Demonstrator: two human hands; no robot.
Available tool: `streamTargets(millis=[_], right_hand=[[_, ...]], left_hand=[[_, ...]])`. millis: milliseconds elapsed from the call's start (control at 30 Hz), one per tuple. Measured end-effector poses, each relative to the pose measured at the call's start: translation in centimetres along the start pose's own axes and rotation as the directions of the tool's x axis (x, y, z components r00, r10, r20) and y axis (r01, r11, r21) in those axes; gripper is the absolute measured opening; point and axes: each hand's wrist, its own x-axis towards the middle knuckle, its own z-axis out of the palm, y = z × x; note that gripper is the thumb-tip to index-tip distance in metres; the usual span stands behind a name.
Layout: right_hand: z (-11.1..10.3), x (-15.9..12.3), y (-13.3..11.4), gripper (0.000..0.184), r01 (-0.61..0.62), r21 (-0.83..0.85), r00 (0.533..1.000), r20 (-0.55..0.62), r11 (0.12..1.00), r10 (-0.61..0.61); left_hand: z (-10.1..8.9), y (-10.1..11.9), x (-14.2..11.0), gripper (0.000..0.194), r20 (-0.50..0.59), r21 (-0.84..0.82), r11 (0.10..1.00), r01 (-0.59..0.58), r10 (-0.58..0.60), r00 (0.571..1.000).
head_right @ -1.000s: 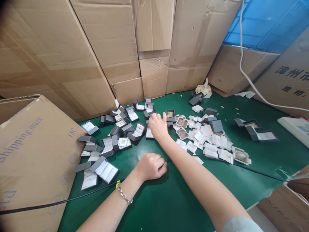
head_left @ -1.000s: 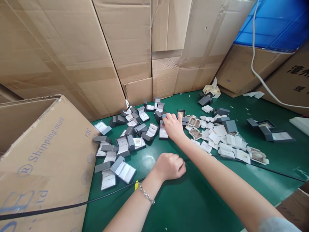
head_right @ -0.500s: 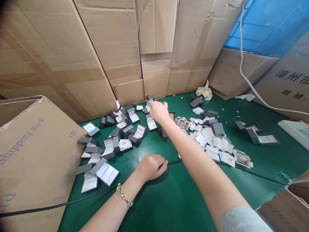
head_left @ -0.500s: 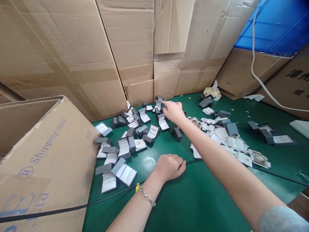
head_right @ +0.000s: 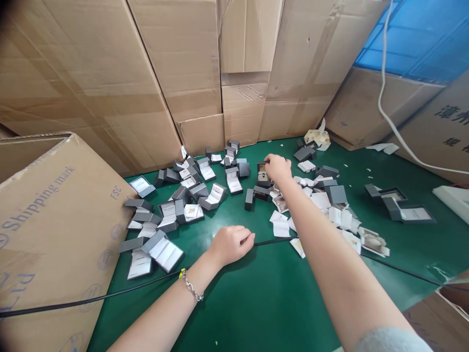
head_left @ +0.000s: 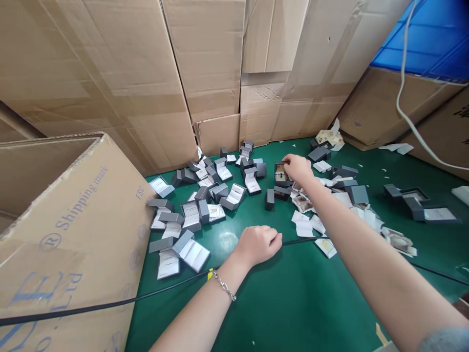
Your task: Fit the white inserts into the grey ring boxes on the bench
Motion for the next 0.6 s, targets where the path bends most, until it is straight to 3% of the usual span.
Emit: streamTargets(millis=[100,167,233,300,367,400,467,600], right_hand=[[-2.4,-1.2,-0.5,0.031,0.133,0.156,0.948,-0.309,0.979,-0.079],[-4.1,-2.6,-1.0,0.028,0.191,0.215,0.898,-0.431,0.958,-0.083],[-5.5,-4.9,-1.8,0.026,0.244,0.255,0.878,-0.467,0.936,-0.101],[-6.0,-7.9,-2.7,0.025,0.304,0.288,0.886,-0.436,0.908,-0.159],[-5.5,-11.1,-3.7,0.024,0.356,0.313,0.889,-0.404,0.880,-0.216],[-5.0,-12.6,-4.2,0.023,0.383,0.312,0.885,-0.393,0.870,-0.249],[-3.6,-15.1,-4.8,0.022,0.468,0.303,0.857,-0.383,0.830,-0.344],[-1.4,-16.9,-4.9,0.022,0.485,0.359,0.855,-0.385,0.798,-0.347]], left_hand=[[-0.5,0.0,0.1,0.025,-0.033,-0.207,0.967,0.152,-0.162,0.986],[-0.8,0.0,0.2,0.017,-0.049,-0.413,0.884,0.221,-0.264,0.963],[-0.9,-0.1,0.4,0.031,-0.030,-0.637,0.730,0.247,-0.344,0.939],[-0.9,-0.2,0.4,0.048,0.021,-0.816,0.521,0.249,-0.404,0.915],[-0.8,-0.2,0.5,0.061,0.082,-0.906,0.343,0.247,-0.431,0.899],[-0.8,-0.2,0.4,0.066,0.095,-0.925,0.298,0.238,-0.424,0.901],[-0.7,-0.1,0.4,0.070,0.074,-0.933,0.301,0.195,-0.370,0.926],[-0.7,0.3,0.4,0.063,0.030,-0.918,0.374,0.135,-0.275,0.961]])
